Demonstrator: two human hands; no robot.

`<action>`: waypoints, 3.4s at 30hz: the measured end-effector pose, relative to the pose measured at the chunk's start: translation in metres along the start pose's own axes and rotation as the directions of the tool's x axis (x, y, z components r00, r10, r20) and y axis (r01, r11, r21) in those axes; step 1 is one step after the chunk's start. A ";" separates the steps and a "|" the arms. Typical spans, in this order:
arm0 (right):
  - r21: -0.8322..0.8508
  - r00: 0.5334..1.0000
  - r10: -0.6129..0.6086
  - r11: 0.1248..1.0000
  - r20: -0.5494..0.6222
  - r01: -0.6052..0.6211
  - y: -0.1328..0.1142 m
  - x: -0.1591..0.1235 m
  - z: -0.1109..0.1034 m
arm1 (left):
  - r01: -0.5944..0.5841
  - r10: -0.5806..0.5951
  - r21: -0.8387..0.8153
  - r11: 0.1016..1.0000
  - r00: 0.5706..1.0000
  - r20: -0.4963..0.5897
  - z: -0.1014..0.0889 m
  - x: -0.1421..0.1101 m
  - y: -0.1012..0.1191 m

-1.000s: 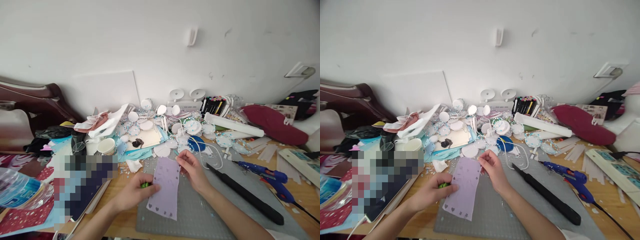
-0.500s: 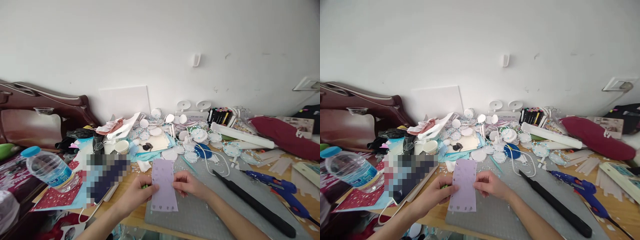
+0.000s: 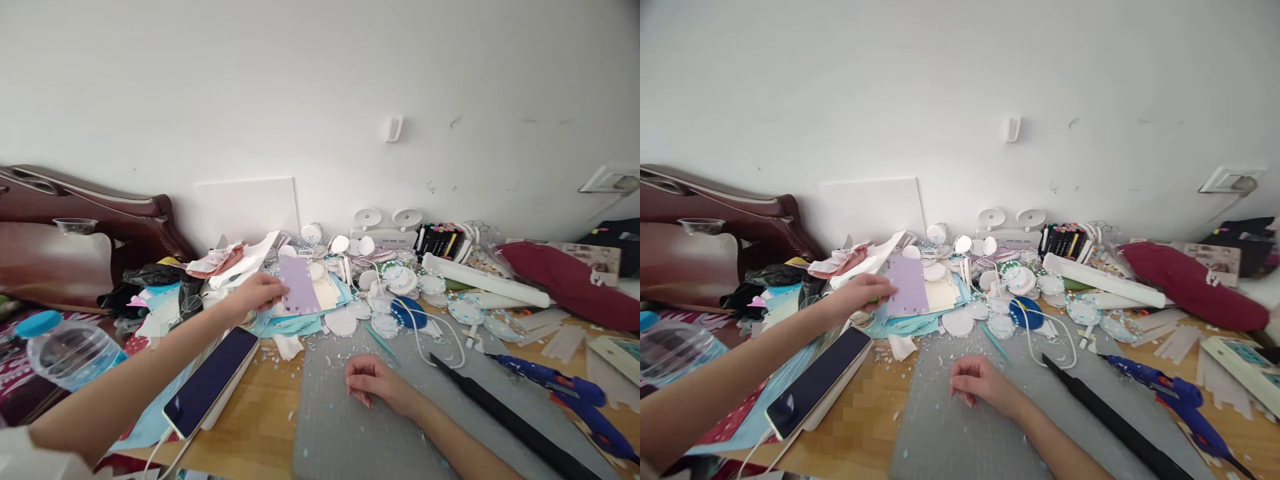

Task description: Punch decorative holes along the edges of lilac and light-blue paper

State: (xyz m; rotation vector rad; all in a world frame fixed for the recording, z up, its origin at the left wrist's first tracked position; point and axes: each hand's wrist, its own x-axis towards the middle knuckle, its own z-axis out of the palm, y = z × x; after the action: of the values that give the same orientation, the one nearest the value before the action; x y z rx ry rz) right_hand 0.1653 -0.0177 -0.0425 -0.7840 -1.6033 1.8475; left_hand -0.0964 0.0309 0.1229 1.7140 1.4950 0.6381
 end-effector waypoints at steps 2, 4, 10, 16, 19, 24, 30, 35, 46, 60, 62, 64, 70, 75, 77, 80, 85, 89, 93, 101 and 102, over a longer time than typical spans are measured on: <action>0.003 1.000 0.009 1.000 -0.005 -0.009 0.000 0.002 0.000 | 0.001 0.005 0.071 0.997 0.997 -0.082 -0.013 0.041 0.001; 0.005 1.000 0.018 1.000 -0.011 -0.018 0.000 0.003 0.000 | 0.007 0.023 0.173 0.985 0.985 -0.173 -0.024 0.074 0.001; 0.010 0.999 0.042 0.999 -0.024 -0.042 -0.001 0.003 -0.001 | 0.046 0.156 0.575 0.816 0.942 -0.298 -0.061 0.091 -0.032; -0.015 0.999 0.040 0.999 -0.025 -0.040 -0.010 0.005 0.005 | 0.128 0.126 0.790 0.599 0.960 -0.251 -0.083 0.062 -0.073; -0.054 0.999 0.014 0.998 -0.034 -0.016 -0.025 0.013 0.012 | 0.148 0.138 0.837 0.527 0.957 -0.257 -0.092 0.060 -0.073; -0.134 0.996 -0.073 0.989 -0.044 0.066 -0.057 0.054 0.024 | 0.128 0.181 0.857 0.499 0.952 -0.247 -0.098 0.057 -0.070; -0.281 0.979 -0.197 0.943 -0.046 0.176 -0.066 0.153 0.040 | 0.088 0.229 0.812 0.577 0.937 -0.264 -0.083 0.049 -0.084; -0.451 0.964 -0.266 0.862 -0.015 0.231 -0.056 0.211 0.065 | 0.107 0.217 0.715 0.691 0.913 -0.347 -0.072 0.026 -0.097; -0.564 0.948 -0.267 0.762 0.174 0.318 -0.045 0.233 0.073 | 0.299 -0.004 0.698 0.650 0.921 -0.390 -0.073 -0.025 -0.159; -0.840 0.921 -0.277 0.398 0.272 0.368 -0.069 0.326 0.063 | 0.397 -0.305 0.807 0.438 0.910 -0.282 -0.068 0.013 -0.191; -0.883 0.912 -0.284 0.282 0.297 0.375 -0.068 0.326 0.064 | 0.386 -0.314 0.815 0.432 0.912 -0.266 -0.070 0.013 -0.193; -0.912 0.898 -0.302 0.158 0.320 0.378 -0.066 0.323 0.066 | 0.368 -0.311 0.824 0.431 0.918 -0.247 -0.073 0.012 -0.194; -0.911 0.826 -0.386 -0.137 0.412 0.390 -0.070 0.318 0.071 | 0.313 -0.282 0.840 0.442 0.938 -0.201 -0.074 0.005 -0.195; -0.878 0.736 -0.480 -0.274 0.478 0.392 -0.090 0.302 0.055 | 0.316 -0.277 0.836 0.448 0.939 -0.206 -0.069 0.003 -0.198; -0.881 0.697 -0.538 -0.298 0.474 0.368 -0.098 0.289 0.040 | 0.313 -0.275 0.834 0.454 0.940 -0.204 -0.069 0.004 -0.199; -0.907 0.625 -0.657 -0.297 0.421 0.299 -0.111 0.264 0.009 | 0.302 -0.265 0.830 0.469 0.945 -0.194 -0.069 0.005 -0.200; -0.978 0.434 -0.877 -0.181 0.209 0.106 -0.133 0.190 -0.051 | 0.266 -0.239 0.821 0.505 0.957 -0.164 -0.070 0.001 -0.196; -0.993 0.270 -0.957 -0.115 0.104 -0.025 -0.142 0.098 -0.079 | 0.231 -0.192 0.804 0.549 0.970 -0.148 -0.071 -0.008 -0.186; -0.979 0.178 -0.979 -0.130 0.101 -0.160 -0.134 0.002 -0.083 | 0.211 -0.098 0.777 0.594 0.977 -0.190 -0.071 -0.023 -0.172; -0.904 0.116 -0.993 -0.056 0.007 -0.424 -0.096 -0.113 -0.083 | 0.114 0.128 0.676 0.728 0.946 -0.297 -0.043 -0.081 -0.119; -0.904 0.134 -0.991 -0.057 0.000 -0.423 -0.093 -0.117 -0.083 | 0.054 0.189 0.646 0.762 0.934 -0.302 -0.032 -0.090 -0.110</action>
State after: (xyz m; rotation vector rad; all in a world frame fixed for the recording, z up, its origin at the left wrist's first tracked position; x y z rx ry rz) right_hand 0.3088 -0.0384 0.0480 -1.1361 -1.5125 -0.8813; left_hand -0.2041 -0.0475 0.0637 2.2713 2.0900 0.5074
